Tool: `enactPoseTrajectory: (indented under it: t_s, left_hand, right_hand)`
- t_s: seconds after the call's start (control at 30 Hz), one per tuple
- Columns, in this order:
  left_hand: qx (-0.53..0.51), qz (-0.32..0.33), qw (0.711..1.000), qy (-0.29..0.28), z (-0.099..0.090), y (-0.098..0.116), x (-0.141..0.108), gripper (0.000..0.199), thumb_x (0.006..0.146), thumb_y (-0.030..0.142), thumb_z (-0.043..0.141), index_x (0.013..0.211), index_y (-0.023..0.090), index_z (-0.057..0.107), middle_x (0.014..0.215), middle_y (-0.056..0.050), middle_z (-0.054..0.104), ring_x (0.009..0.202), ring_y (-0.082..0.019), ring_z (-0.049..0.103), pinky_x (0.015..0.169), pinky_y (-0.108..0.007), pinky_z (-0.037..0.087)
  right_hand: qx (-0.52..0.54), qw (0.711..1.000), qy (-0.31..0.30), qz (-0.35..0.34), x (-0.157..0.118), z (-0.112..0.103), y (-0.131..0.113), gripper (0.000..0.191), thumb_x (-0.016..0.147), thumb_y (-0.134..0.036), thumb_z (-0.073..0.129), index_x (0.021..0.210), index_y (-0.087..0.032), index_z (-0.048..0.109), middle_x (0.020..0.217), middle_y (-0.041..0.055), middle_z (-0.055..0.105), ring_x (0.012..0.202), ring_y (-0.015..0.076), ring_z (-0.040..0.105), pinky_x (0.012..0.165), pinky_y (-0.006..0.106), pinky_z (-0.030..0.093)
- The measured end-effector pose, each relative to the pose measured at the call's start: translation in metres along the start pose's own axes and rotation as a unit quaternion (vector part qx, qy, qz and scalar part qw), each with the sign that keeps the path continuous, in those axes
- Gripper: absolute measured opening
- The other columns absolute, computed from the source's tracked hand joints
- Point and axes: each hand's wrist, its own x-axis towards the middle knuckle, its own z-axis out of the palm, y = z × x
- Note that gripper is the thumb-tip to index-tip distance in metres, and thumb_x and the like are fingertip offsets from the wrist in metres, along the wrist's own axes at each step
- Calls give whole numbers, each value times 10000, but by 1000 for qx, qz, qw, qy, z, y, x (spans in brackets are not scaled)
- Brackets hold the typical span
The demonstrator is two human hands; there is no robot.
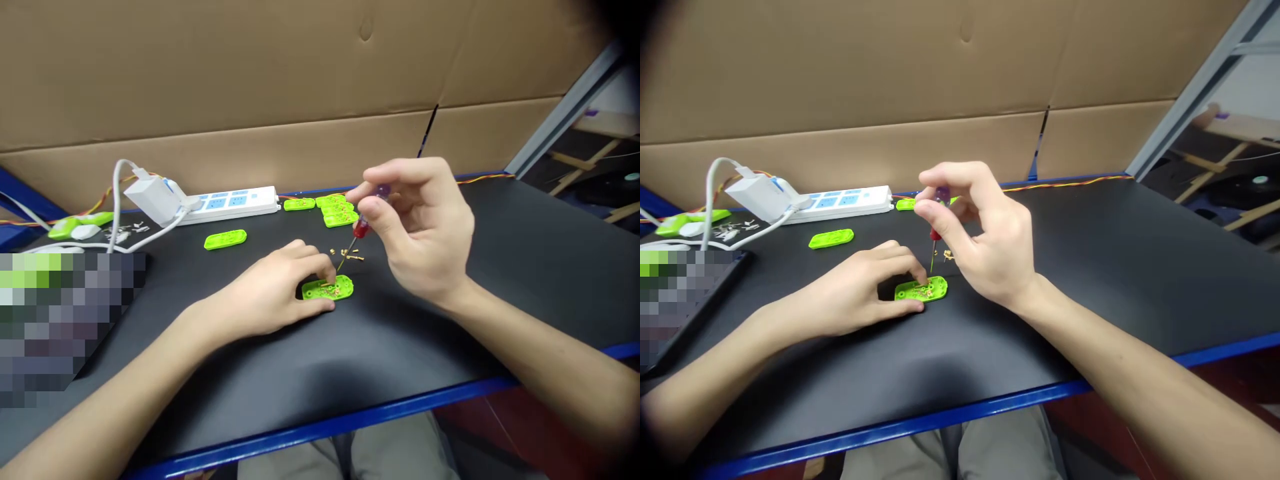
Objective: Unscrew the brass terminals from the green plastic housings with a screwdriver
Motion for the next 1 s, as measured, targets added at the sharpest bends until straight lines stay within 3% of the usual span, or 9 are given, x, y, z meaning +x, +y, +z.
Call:
enactPoseTrajectory:
  t_s: [0.2,1.0]
  left_hand:
    - [-28,4,1000,12,7,5,4,168,841,354,680,893,209,611,902,-1,628,898,-193,568,757,-287,430]
    - [-26,2,1000,12,7,4,4,183,851,374,671,924,209,646,951,-13,655,909,-202,578,805,-315,447]
  right_hand:
    - [9,1000,-26,-1,-2,1,-4,145,887,-256,630,1027,-276,597,920,-16,689,721,134,681,614,311,601]
    - [-4,998,-59,-35,0,-2,-8,165,885,-219,624,1046,-234,595,928,-7,698,668,95,657,657,279,605]
